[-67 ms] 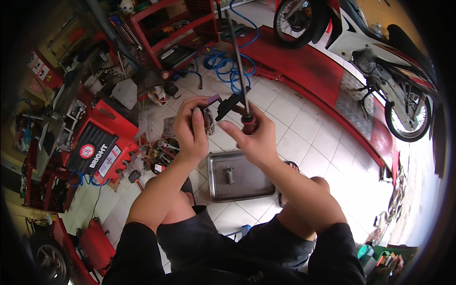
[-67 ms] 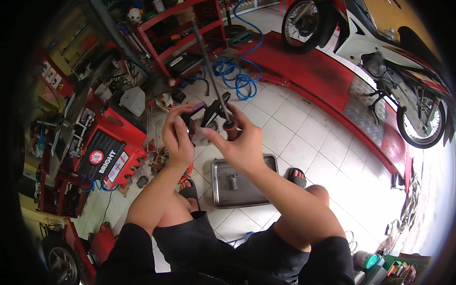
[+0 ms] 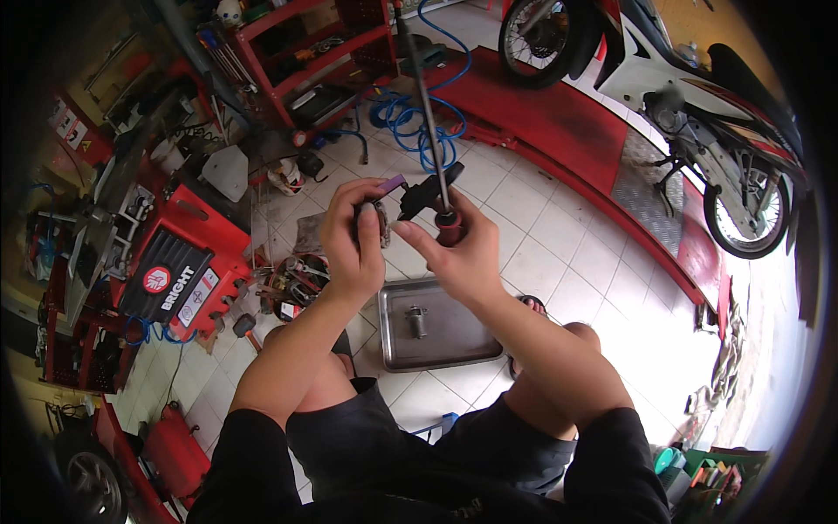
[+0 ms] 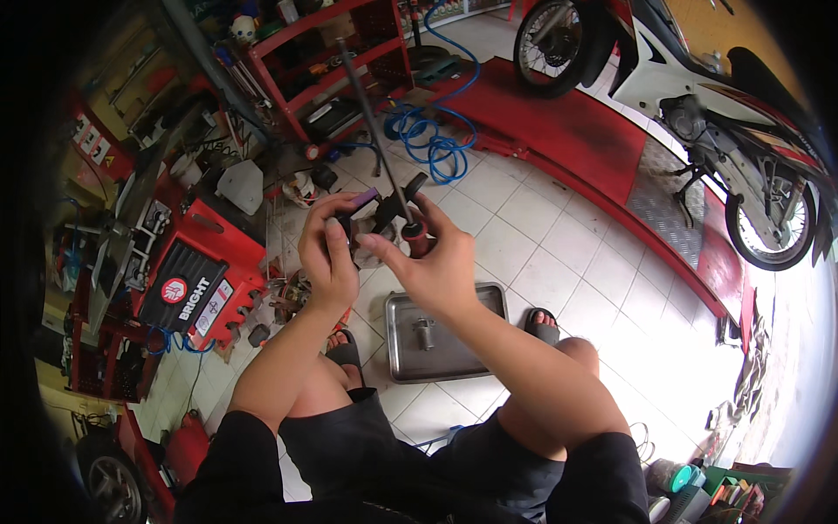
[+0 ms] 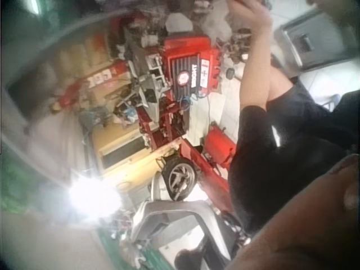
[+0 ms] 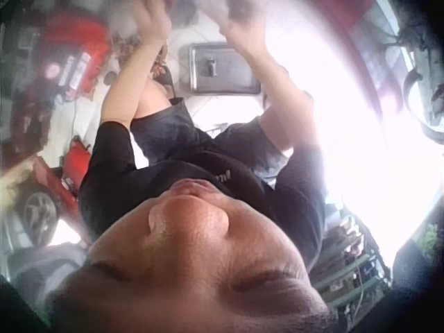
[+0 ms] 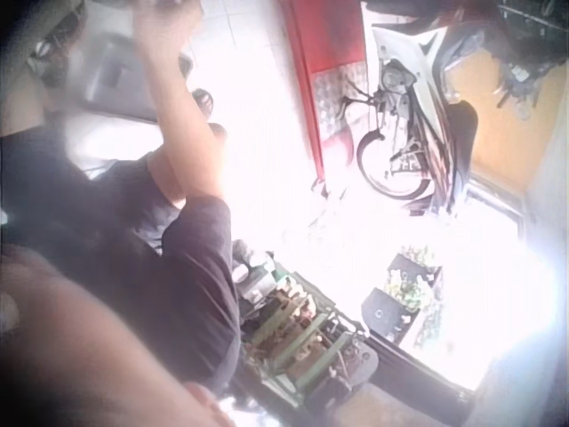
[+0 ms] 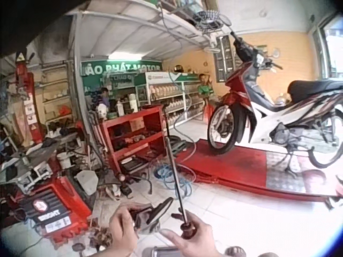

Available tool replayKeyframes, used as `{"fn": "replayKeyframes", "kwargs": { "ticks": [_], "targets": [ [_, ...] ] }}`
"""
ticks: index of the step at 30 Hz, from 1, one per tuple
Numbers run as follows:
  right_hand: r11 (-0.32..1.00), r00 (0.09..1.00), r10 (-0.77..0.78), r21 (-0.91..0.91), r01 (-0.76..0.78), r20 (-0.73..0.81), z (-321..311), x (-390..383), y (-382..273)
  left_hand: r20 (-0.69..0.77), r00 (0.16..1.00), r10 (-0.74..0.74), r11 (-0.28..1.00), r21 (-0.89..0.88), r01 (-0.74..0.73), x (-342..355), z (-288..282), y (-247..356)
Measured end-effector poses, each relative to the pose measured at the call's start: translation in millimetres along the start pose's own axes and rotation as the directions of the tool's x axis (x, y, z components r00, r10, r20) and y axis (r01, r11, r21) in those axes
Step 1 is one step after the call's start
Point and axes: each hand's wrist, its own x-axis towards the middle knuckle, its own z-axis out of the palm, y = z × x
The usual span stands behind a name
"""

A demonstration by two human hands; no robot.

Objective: The person disassembles a cylindrical motorcycle part using a screwdriver, removing a small component and placing it in a metal tray. They then use a socket wrench to tighten a bolt on the part and later use a torque wrench to tighten a bolt on a motorcycle mirror.

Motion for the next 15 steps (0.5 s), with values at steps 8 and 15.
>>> {"fn": "replayKeyframes", "kwargs": {
  "ticks": [8, 15],
  "targets": [
    [0.992, 0.991, -0.123, -0.038, 0.121, -0.047, 1, 8, -1, 0.023, 0.987, 0.16, 0.98, 0.119, -0.161, 0, 8, 4],
    [0.975, 0.989, -0.148, 0.167, 0.147, -0.009, 10, 15, -1, 0.01, 0.989, 0.149, 0.973, 0.175, -0.148, 8, -3, 16]
  ]
}}
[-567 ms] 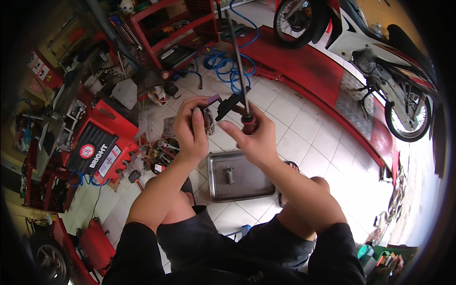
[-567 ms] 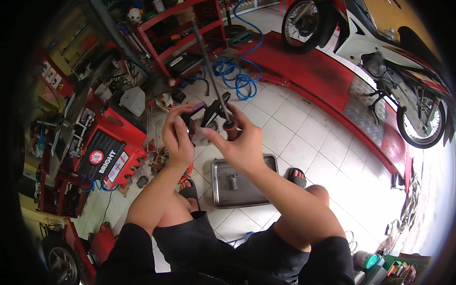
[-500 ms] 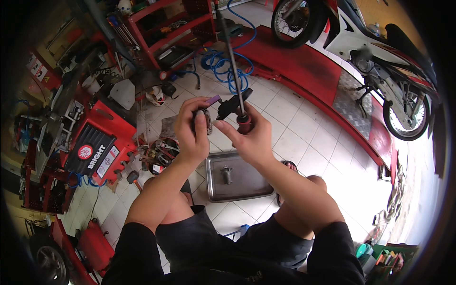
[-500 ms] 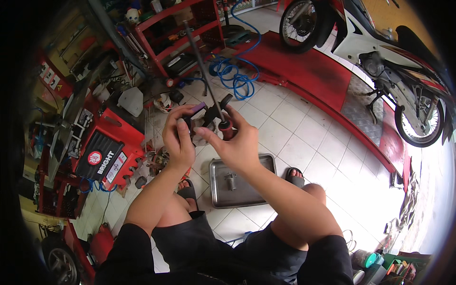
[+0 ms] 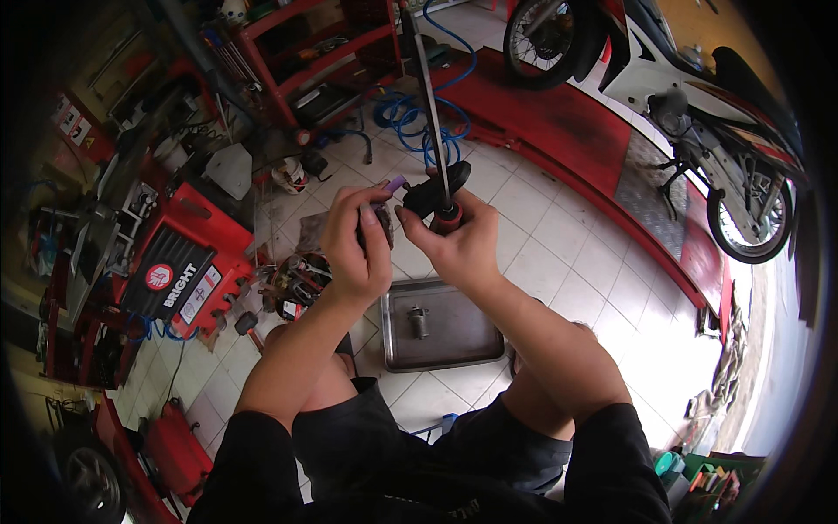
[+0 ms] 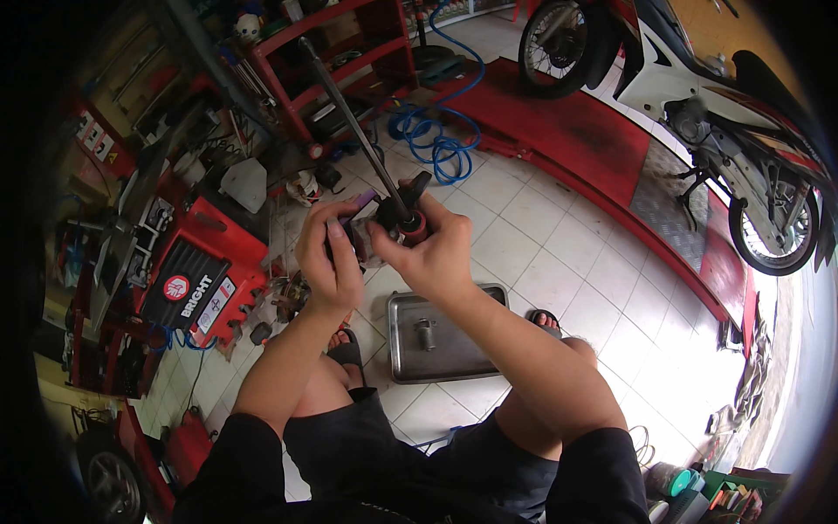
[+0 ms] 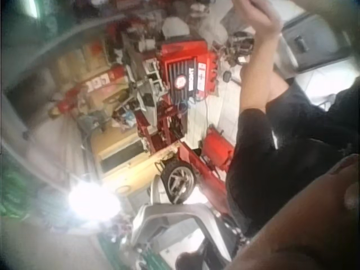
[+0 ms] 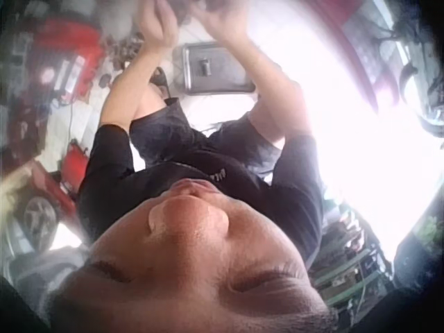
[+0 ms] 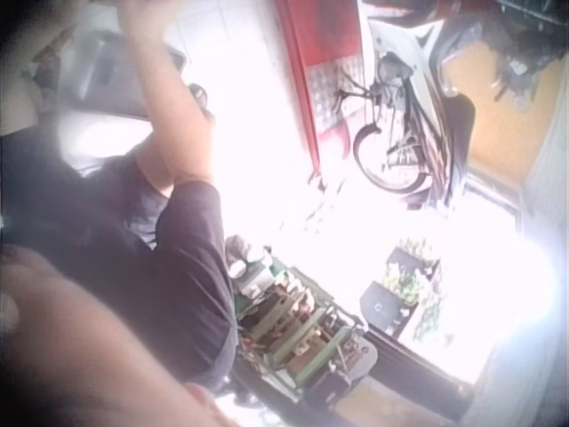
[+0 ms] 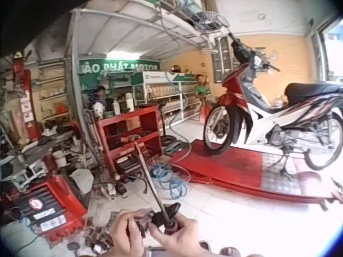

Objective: The person disassembles a cylindrical motorcycle part using a screwdriver, removing a small component and placing it in a metal tray. They then use a socket wrench to tighten a bolt on the part and later use a torque wrench to tighten a bolt on a motorcycle mirror.

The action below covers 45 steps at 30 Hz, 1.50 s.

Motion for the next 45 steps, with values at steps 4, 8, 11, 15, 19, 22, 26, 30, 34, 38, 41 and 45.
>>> {"fn": "replayKeyframes", "kwargs": {
  "ticks": [4, 8, 11, 15, 19, 22, 26, 30, 34, 38, 41, 45],
  "targets": [
    [0.995, 0.997, -0.074, 0.059, 0.074, 0.0, 3, 8, -4, -0.055, 0.997, 0.058, 0.998, 0.01, -0.058, 8, 1, -1],
    [0.989, 0.987, -0.126, -0.069, 0.134, 0.103, -9, 14, -4, -0.013, 1.0, -0.003, 0.999, -0.053, 0.002, 11, -7, -9],
    [0.988, 0.991, -0.088, -0.117, 0.1, 0.104, -19, 10, 2, 0.087, 0.942, -0.324, 0.872, -0.357, 0.333, 7, -12, -9],
    [0.99, 0.992, -0.014, -0.136, 0.032, 0.126, -25, 2, 22, 0.433, 0.701, -0.567, 0.541, -0.446, 0.713, 0, -15, -30],
    [0.984, 0.985, 0.055, -0.174, -0.026, 0.164, -28, 4, 10, 0.373, 0.705, -0.603, 0.554, -0.439, 0.707, -5, -14, -37],
    [0.992, 0.989, 0.053, -0.121, -0.037, 0.135, -27, 4, 5, 0.218, 0.789, -0.575, 0.697, -0.374, 0.612, -4, -16, -34],
    [0.994, 0.995, -0.031, -0.103, 0.041, 0.099, -26, 4, 7, 0.203, 0.957, -0.206, 0.972, -0.07, 0.224, 7, -24, -29],
    [0.97, 0.987, -0.153, -0.182, 0.161, 0.057, -33, 2, 8, 0.25, 0.968, -0.015, 0.999, 0.04, 0.005, 16, -19, -16],
    [0.956, 0.973, -0.221, -0.183, 0.23, 0.069, -37, 1, 9, 0.213, 0.977, 0.011, 0.989, 0.142, -0.043, 14, -19, -11],
    [0.979, 0.974, -0.2, -0.008, 0.202, 0.11, -42, -5, 1, 0.157, 0.96, 0.23, 0.95, 0.18, -0.257, 17, -26, -21],
    [0.995, 0.994, -0.049, 0.086, 0.04, 0.097, -49, -6, -2, 0.159, 0.92, 0.357, 0.888, 0.248, -0.388, 23, -34, -24],
    [0.984, 0.991, 0.066, 0.156, -0.084, 0.117, -54, -6, -6, 0.198, 0.887, 0.418, 0.808, 0.366, -0.462, 21, -43, -21]
  ]
}}
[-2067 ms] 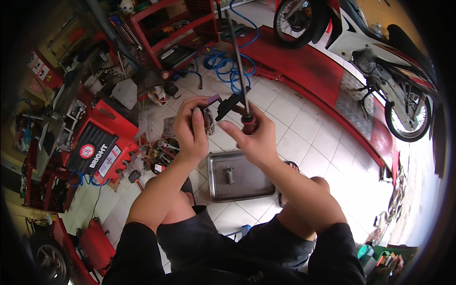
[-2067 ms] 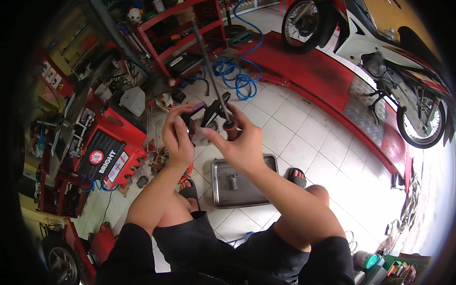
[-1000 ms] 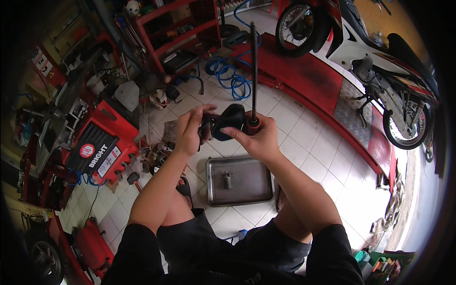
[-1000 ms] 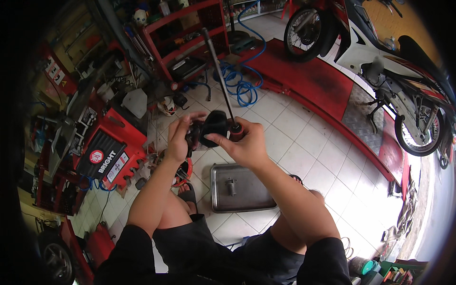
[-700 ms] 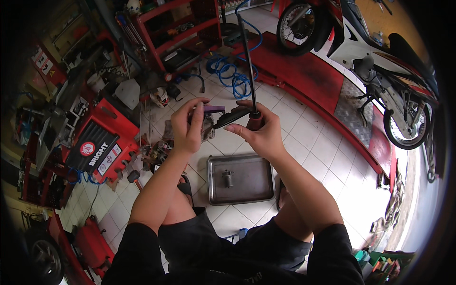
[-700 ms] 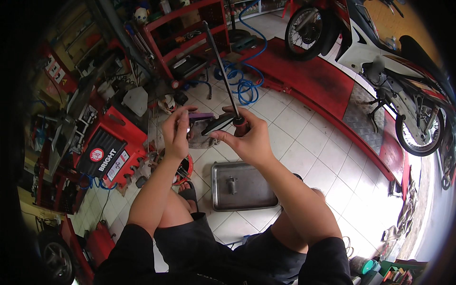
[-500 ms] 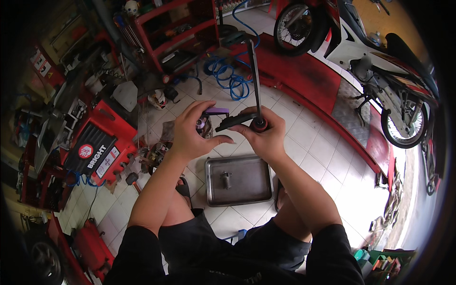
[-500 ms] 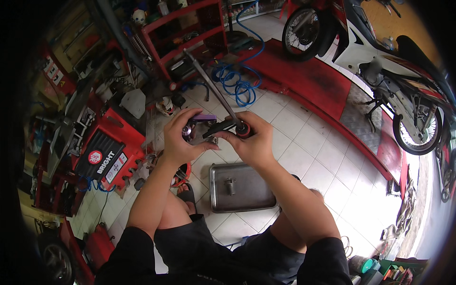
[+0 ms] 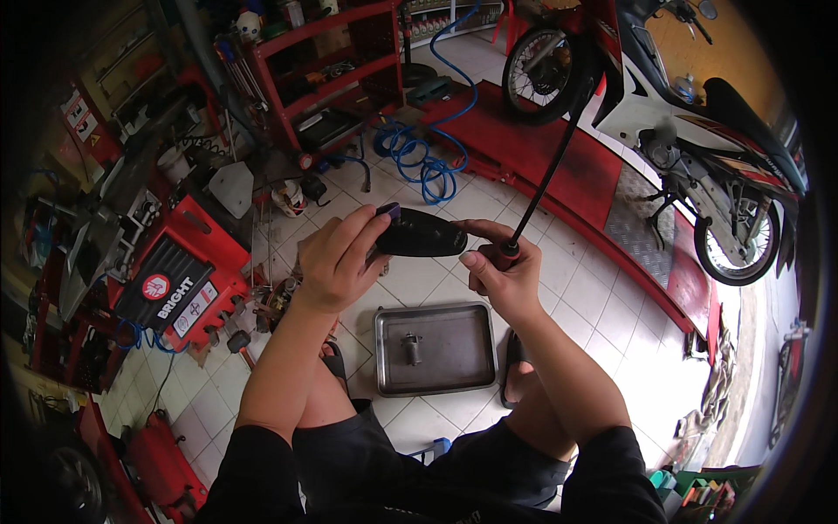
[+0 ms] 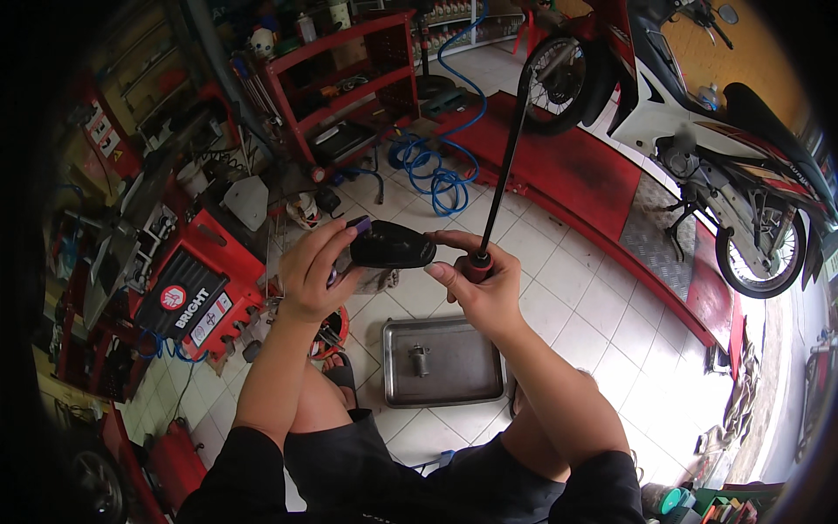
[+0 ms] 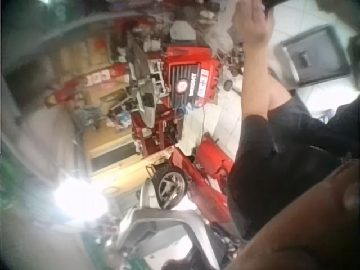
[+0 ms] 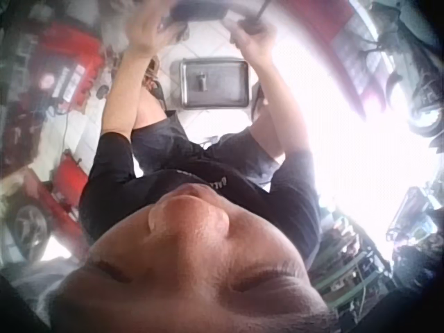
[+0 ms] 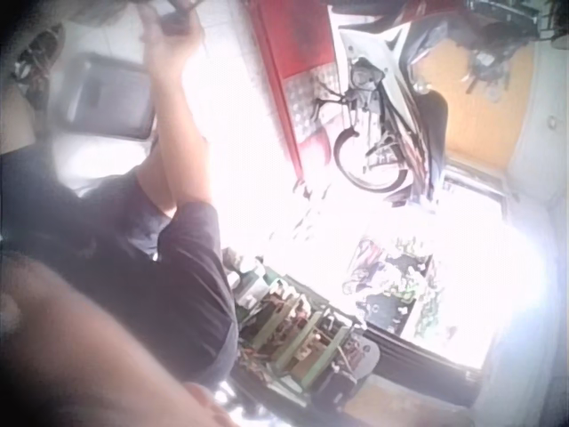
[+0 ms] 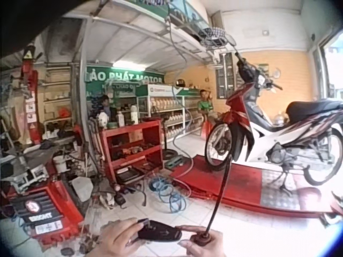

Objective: The person disassembles a cylindrical motorcycle part using a screwdriver, removing a small component and placing it in a metal tray. They then use a socket wrench to tighten a bolt on the part and later use a torque wrench to tighten a bolt on a motorcycle mirror.

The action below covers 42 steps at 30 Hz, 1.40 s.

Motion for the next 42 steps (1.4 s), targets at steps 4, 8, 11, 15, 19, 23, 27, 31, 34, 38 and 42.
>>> {"fn": "replayKeyframes", "kwargs": {
  "ticks": [4, 8, 11, 15, 19, 23, 27, 31, 34, 38, 42],
  "targets": [
    [0.996, 0.998, 0.059, 0.068, -0.062, 0.034, 2, -6, -4, 0.009, 0.997, 0.075, 0.994, 0.073, -0.076, 2, -3, 5],
    [0.97, 0.971, 0.177, 0.138, -0.2, 0.164, 2, -10, -15, -0.017, 0.992, 0.128, 0.986, 0.107, -0.125, 0, 1, 11],
    [0.908, 0.934, 0.334, 0.223, -0.354, 0.125, 5, -8, -9, -0.013, 0.985, 0.172, 0.981, 0.099, -0.17, -6, 7, 10],
    [0.912, 0.952, 0.306, 0.286, -0.295, 0.006, -4, 2, -5, -0.021, 0.997, -0.08, 0.978, -0.194, 0.074, 16, 17, 25],
    [0.968, 0.975, 0.22, 0.123, -0.217, -0.017, -12, 10, -3, 0.261, 0.946, -0.192, 0.935, -0.244, 0.257, 10, 16, 21],
    [0.96, 0.969, 0.223, 0.198, -0.198, -0.107, -8, 11, 3, 0.562, 0.715, -0.416, 0.556, -0.465, 0.689, -8, 31, 37],
    [0.983, 0.974, 0.152, 0.123, -0.133, -0.169, -12, 17, 5, 0.583, 0.673, -0.456, 0.49, -0.467, 0.736, -10, 32, 56],
    [0.99, 0.98, 0.141, 0.001, -0.142, -0.141, -21, 27, -6, 0.478, 0.824, -0.303, 0.692, -0.484, 0.535, -9, 34, 46],
    [0.973, 0.971, 0.231, 0.003, -0.231, -0.064, -31, 31, -15, 0.514, 0.799, -0.312, 0.677, -0.471, 0.566, -2, 28, 53],
    [0.97, 0.967, 0.241, -0.048, -0.237, 0.083, -43, 35, -14, 0.629, 0.726, -0.277, 0.613, -0.466, 0.638, -9, 26, 51],
    [0.96, 0.942, 0.279, -0.089, -0.267, 0.187, -45, 35, -15, 0.74, 0.619, -0.264, 0.556, -0.408, 0.724, -5, 23, 47]
  ]
}}
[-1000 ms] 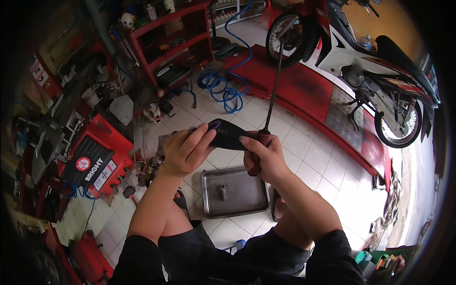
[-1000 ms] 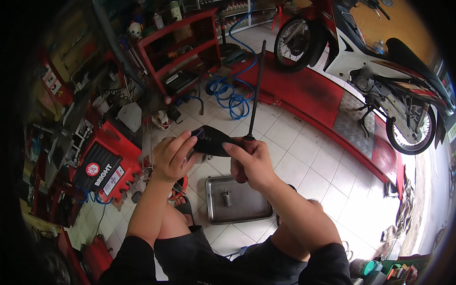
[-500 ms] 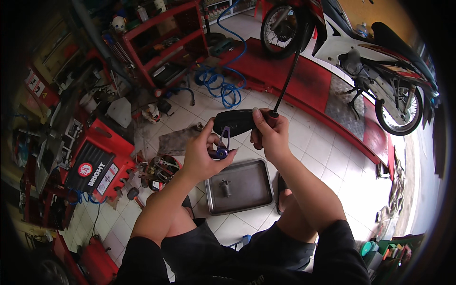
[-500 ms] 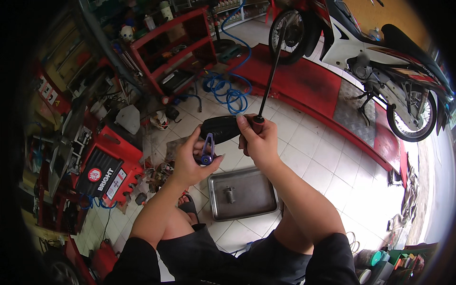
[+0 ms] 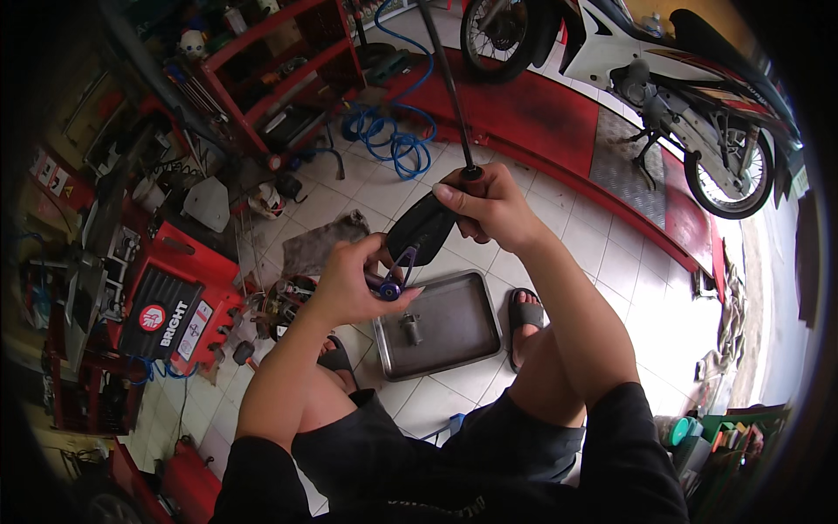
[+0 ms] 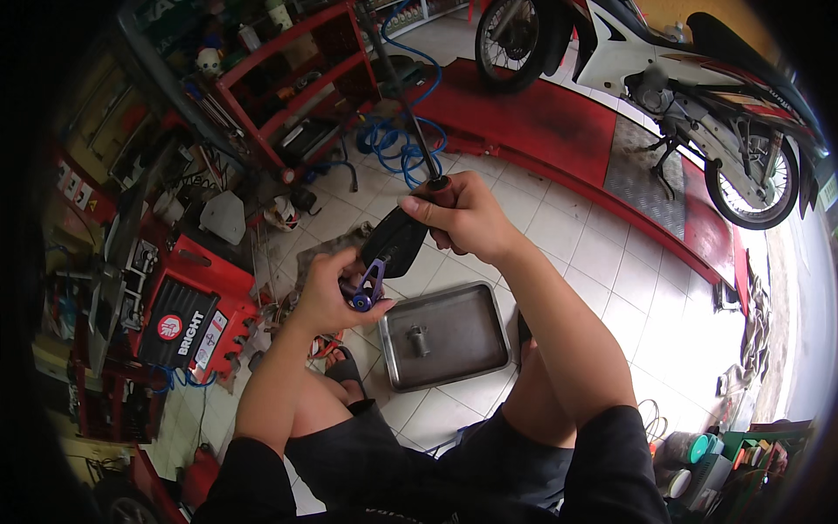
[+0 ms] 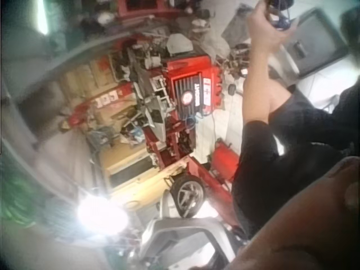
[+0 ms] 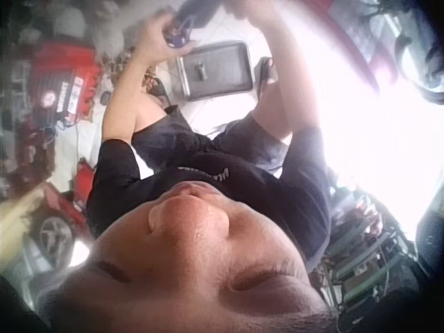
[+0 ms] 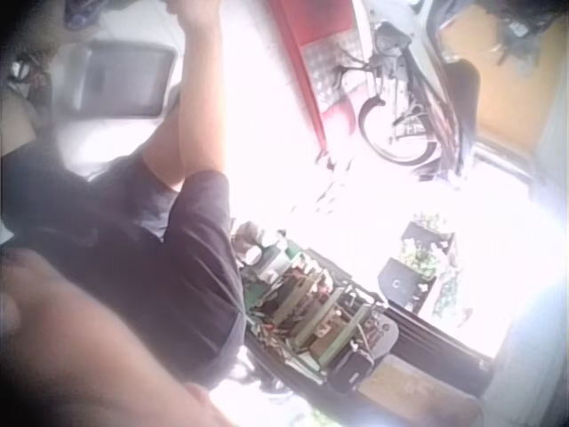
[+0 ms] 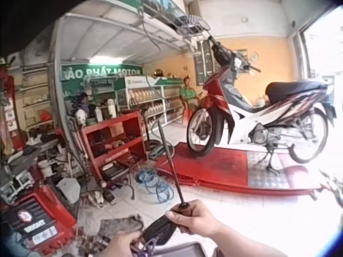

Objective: The person disassembles a cylindrical motorcycle part using a screwdriver, removing a small component and placing it in a metal tray. They then use a socket wrench to tighten a bolt on the part and later use a torque wrench to tighten a bolt on a motorcycle mirror.

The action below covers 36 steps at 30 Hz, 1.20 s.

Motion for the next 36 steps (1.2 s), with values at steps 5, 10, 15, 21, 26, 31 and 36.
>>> {"fn": "replayKeyframes", "kwargs": {
  "ticks": [5, 10, 15, 21, 26, 31, 36],
  "targets": [
    [0.998, 0.996, -0.024, -0.064, 0.029, 0.088, -7, 6, 5, 0.037, 0.999, 0.005, 0.996, 0.086, -0.009, -2, -2, -8],
    [0.997, 0.997, 0.074, -0.01, -0.073, 0.014, -1, 5, 13, 0.18, 0.966, -0.188, 0.979, -0.042, 0.198, 5, -16, 7],
    [0.998, 0.995, -0.031, -0.047, 0.036, 0.094, 24, 0, 16, 0.572, 0.809, 0.135, 0.699, -0.634, 0.332, 1, -7, -51],
    [0.997, 0.998, 0.008, -0.082, -0.003, 0.06, 25, -5, 19, 0.426, 0.901, 0.085, 0.387, -0.847, 0.364, 12, 51, -28],
    [0.948, 0.944, -0.208, -0.29, 0.131, -0.254, 29, -3, 18, 0.266, 0.945, -0.192, 0.241, -0.921, 0.308, 13, 27, -35],
    [0.87, 0.997, -0.065, -0.487, 0.071, 0.029, 28, -37, -6, -0.136, 0.969, -0.205, 0.565, -0.825, 0.003, 8, -43, -57],
    [0.666, 0.987, -0.057, -0.731, 0.148, 0.148, 40, -52, -2, -0.28, 0.935, -0.218, 0.621, -0.779, -0.089, -5, -65, -66]
  ]
}}
